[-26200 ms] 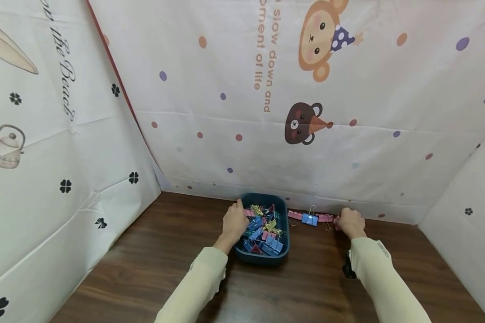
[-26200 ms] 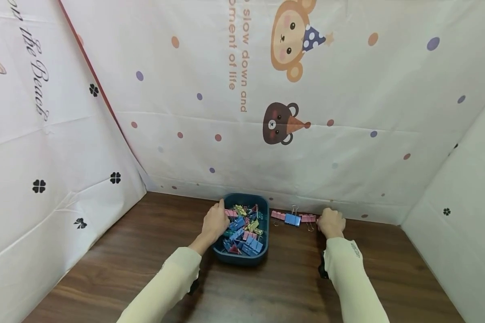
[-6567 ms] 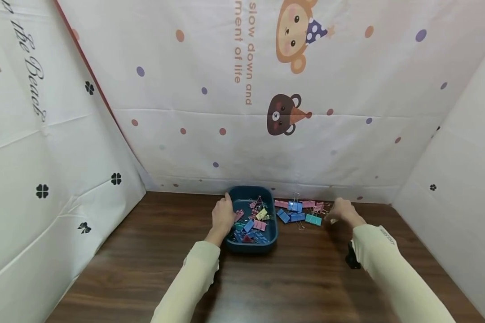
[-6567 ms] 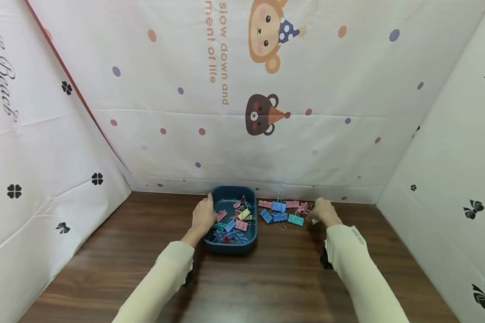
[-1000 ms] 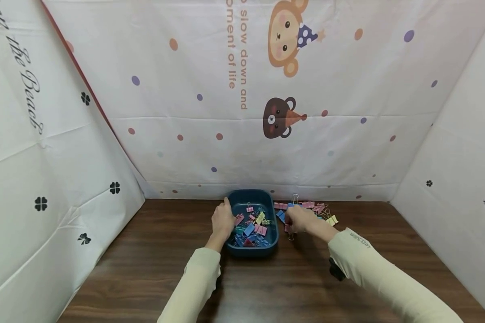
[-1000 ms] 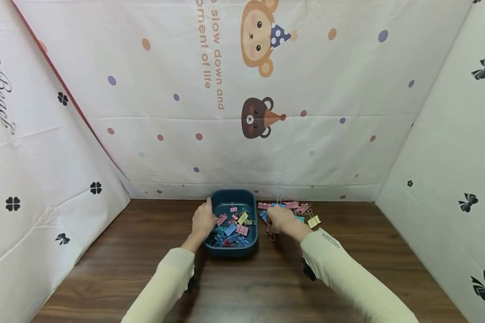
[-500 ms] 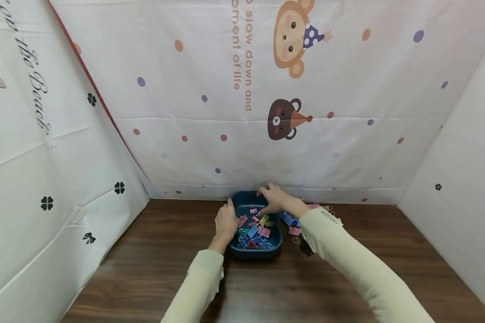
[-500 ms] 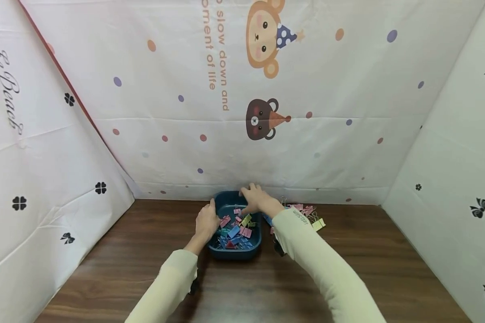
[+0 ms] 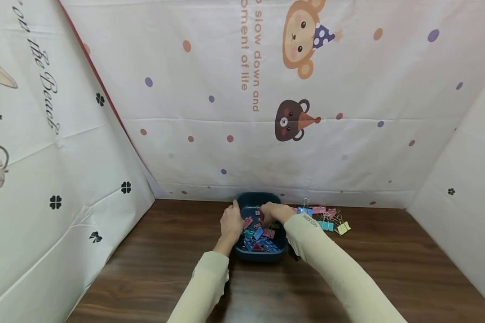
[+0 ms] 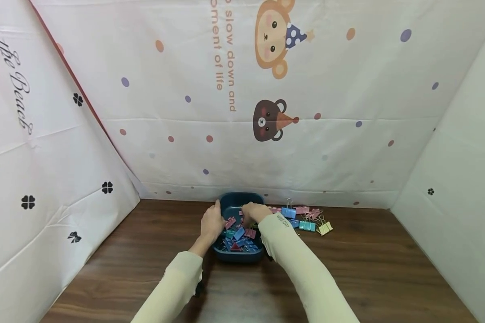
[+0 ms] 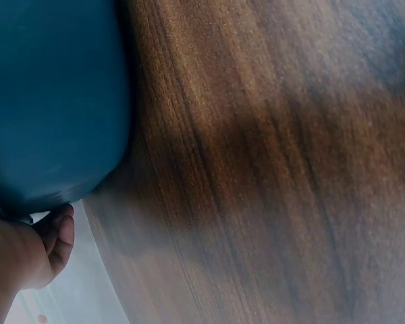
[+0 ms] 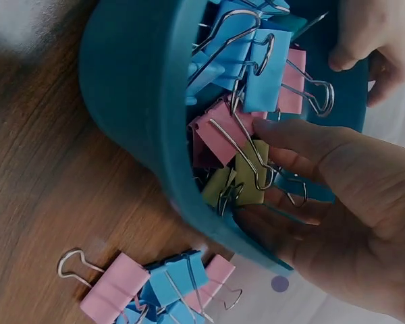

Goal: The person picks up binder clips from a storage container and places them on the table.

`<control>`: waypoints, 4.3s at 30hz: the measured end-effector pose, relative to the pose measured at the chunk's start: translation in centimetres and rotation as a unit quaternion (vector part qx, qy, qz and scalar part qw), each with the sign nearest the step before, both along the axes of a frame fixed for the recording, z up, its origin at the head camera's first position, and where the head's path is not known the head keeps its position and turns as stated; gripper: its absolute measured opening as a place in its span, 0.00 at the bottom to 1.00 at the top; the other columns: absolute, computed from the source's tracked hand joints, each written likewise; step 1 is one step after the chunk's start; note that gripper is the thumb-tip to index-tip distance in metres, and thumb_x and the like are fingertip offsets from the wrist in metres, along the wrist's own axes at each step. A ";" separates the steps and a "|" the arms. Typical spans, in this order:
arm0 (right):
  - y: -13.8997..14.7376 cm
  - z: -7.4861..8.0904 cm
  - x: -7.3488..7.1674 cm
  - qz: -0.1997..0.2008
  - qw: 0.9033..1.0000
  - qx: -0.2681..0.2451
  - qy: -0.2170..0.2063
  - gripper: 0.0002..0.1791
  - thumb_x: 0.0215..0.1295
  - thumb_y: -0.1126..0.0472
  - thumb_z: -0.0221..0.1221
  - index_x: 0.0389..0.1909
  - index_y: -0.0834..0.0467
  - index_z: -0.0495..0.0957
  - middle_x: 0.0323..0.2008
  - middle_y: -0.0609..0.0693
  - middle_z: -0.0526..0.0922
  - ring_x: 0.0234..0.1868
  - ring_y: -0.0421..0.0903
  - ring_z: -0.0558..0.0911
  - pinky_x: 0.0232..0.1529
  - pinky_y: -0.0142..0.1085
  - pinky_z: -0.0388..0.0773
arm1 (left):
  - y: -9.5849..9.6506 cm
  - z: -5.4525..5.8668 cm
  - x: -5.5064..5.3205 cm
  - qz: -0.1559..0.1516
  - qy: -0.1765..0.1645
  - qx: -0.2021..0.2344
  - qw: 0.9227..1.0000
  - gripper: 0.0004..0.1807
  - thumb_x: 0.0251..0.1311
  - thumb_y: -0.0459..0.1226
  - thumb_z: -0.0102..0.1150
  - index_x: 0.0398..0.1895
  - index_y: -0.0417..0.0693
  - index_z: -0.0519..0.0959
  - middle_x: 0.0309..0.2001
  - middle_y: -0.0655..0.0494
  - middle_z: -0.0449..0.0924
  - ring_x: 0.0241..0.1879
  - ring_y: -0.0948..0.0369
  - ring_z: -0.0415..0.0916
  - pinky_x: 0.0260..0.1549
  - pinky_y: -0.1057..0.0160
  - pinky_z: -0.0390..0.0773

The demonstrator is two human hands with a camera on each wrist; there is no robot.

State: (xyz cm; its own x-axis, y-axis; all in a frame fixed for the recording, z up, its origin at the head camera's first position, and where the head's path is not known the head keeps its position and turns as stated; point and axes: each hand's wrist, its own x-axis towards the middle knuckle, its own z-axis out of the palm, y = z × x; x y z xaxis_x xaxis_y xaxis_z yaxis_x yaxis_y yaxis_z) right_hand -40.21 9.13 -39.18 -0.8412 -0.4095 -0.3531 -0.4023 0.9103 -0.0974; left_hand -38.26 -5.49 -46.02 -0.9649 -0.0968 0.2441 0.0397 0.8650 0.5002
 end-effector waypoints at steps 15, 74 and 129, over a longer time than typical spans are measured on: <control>0.7 0.7 -0.4 -0.005 1.000 -0.025 0.012 0.10 0.65 0.56 0.69 0.42 0.56 0.84 0.41 0.51 0.85 0.39 0.44 0.82 0.47 0.42 0.84 | 0.0 -0.1 -0.1 0.004 0.007 -0.015 1.000 0.38 0.60 0.33 0.71 0.73 0.34 0.67 0.58 0.37 0.81 0.55 0.46 0.83 0.52 0.50 0.84; 15.0 -5.1 6.1 -0.173 0.937 -0.119 0.279 0.32 0.62 0.49 0.70 0.12 0.53 0.59 0.13 0.44 0.58 0.15 0.42 0.61 0.14 0.36 0.58 | 0.0 -0.2 -0.1 -0.009 0.004 -0.032 0.999 0.39 0.61 0.33 0.70 0.74 0.33 0.64 0.59 0.36 0.80 0.54 0.47 0.83 0.51 0.52 0.85; -1.3 -1.8 4.8 0.027 0.985 -0.168 0.025 0.14 0.64 0.60 0.70 0.47 0.63 0.85 0.42 0.57 0.87 0.23 0.41 0.80 0.30 0.36 0.81 | -0.2 -0.1 -0.2 0.000 0.013 -0.053 0.998 0.38 0.61 0.33 0.71 0.73 0.33 0.66 0.57 0.37 0.81 0.53 0.46 0.83 0.47 0.51 0.86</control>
